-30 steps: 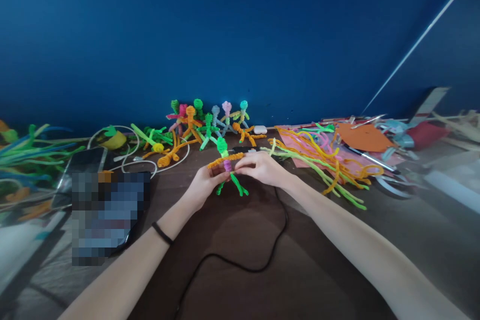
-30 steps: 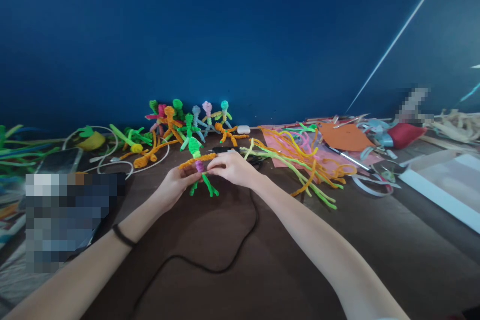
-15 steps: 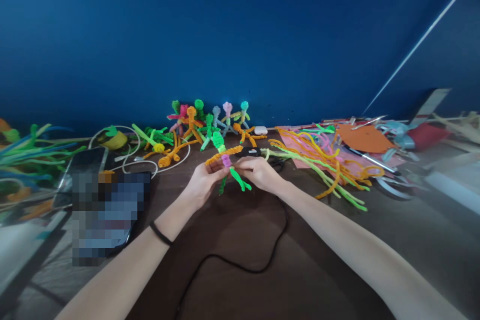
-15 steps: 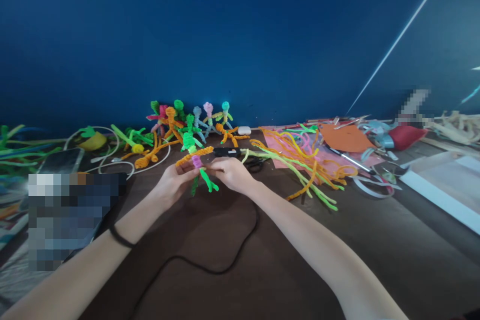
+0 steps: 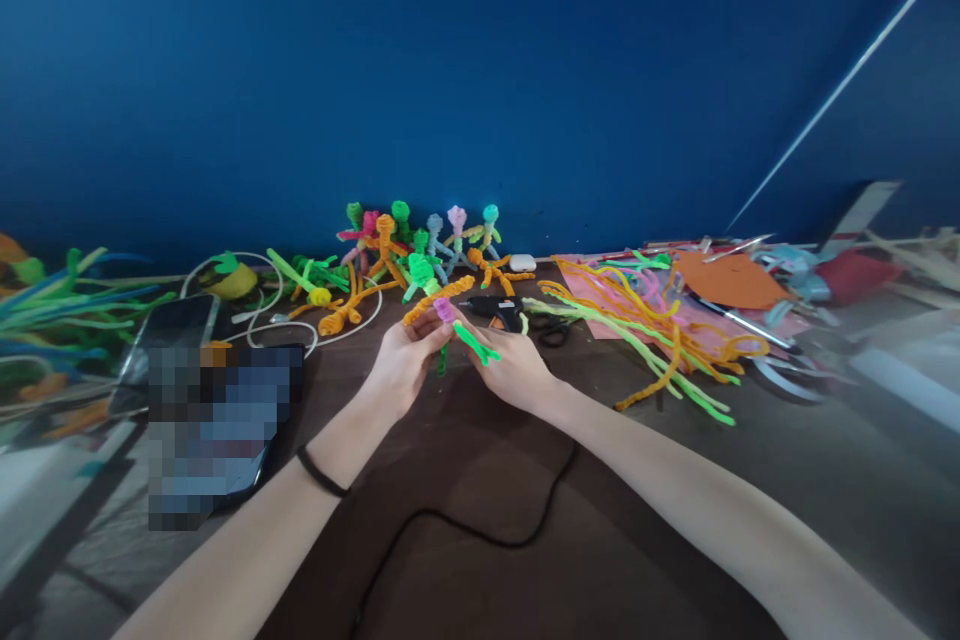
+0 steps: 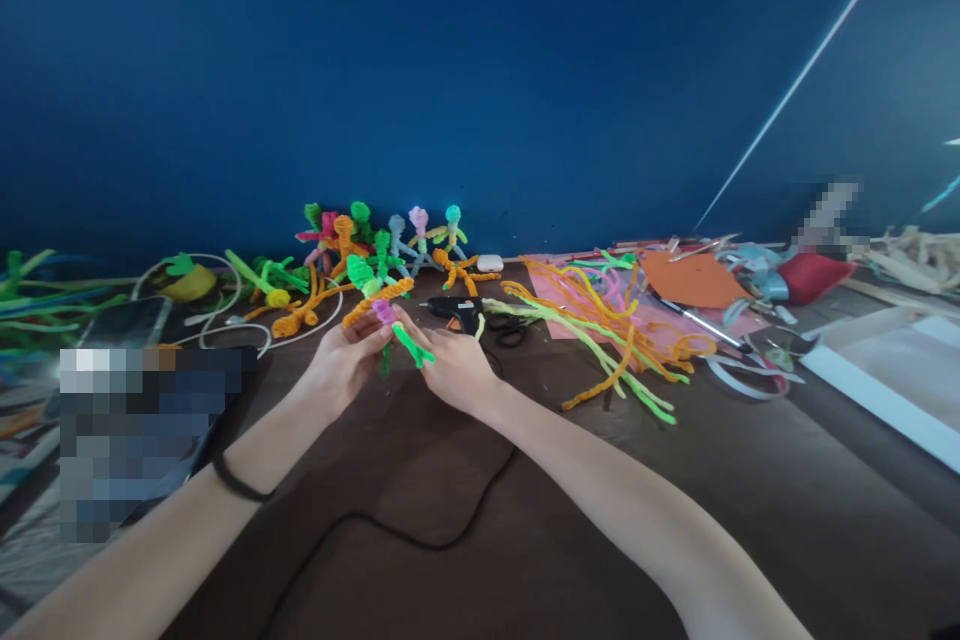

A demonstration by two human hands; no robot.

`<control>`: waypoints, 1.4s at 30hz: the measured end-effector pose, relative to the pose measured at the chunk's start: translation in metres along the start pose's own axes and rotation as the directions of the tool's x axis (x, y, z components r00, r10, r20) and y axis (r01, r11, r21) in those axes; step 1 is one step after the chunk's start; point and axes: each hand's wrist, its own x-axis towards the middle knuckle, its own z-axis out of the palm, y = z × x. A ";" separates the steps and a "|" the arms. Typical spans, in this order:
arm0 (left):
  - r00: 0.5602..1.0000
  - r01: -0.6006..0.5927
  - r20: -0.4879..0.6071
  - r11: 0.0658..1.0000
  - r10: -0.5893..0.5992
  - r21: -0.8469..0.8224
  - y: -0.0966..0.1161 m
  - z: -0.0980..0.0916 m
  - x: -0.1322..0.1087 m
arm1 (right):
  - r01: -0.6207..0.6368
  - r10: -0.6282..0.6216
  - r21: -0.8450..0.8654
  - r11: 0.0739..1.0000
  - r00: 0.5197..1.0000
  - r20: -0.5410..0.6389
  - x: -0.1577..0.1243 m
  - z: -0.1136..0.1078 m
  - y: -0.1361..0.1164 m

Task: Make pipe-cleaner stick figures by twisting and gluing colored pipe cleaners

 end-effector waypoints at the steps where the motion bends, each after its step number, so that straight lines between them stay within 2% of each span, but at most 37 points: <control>1: 1.000 0.014 0.011 1.000 -0.014 0.009 0.000 0.000 0.000 | -0.008 0.008 -0.010 1.000 1.000 0.020 0.000 -0.002 -0.001; 6: 0.993 0.064 0.098 0.997 -0.067 0.033 0.003 0.003 -0.004 | -0.083 0.089 -0.049 0.995 0.988 0.123 0.002 -0.009 -0.007; 12: 0.975 0.080 0.198 0.993 -0.097 0.090 0.005 0.007 -0.008 | -0.125 0.136 -0.079 0.989 0.979 0.153 0.004 -0.015 -0.009; 16: 0.964 0.011 0.259 0.982 -0.060 0.188 0.005 0.007 -0.010 | -0.113 0.121 -0.059 0.992 0.979 0.163 0.004 -0.017 -0.008; 21: 0.984 -0.114 0.163 0.952 0.069 0.285 0.008 0.010 -0.010 | -0.114 0.116 -0.019 0.993 0.984 0.133 0.002 -0.012 -0.010; 24: 0.990 -0.122 0.104 0.947 0.094 0.297 0.008 0.010 -0.009 | -0.117 0.117 -0.008 0.993 0.987 0.107 0.001 -0.004 -0.011; 28: 0.991 -0.116 0.095 0.961 0.095 0.252 0.007 0.008 -0.008 | -0.081 0.079 0.023 0.996 0.994 0.082 0.000 0.003 -0.012; 36: 0.986 0.036 0.155 0.986 -0.062 0.164 0.013 0.007 -0.007 | -0.087 0.083 0.024 0.996 0.989 0.121 -0.001 -0.006 -0.013; 42: 0.974 0.095 0.171 0.957 -0.146 0.274 0.017 0.015 -0.017 | -0.135 0.133 0.003 0.991 0.984 0.114 0.003 -0.010 -0.012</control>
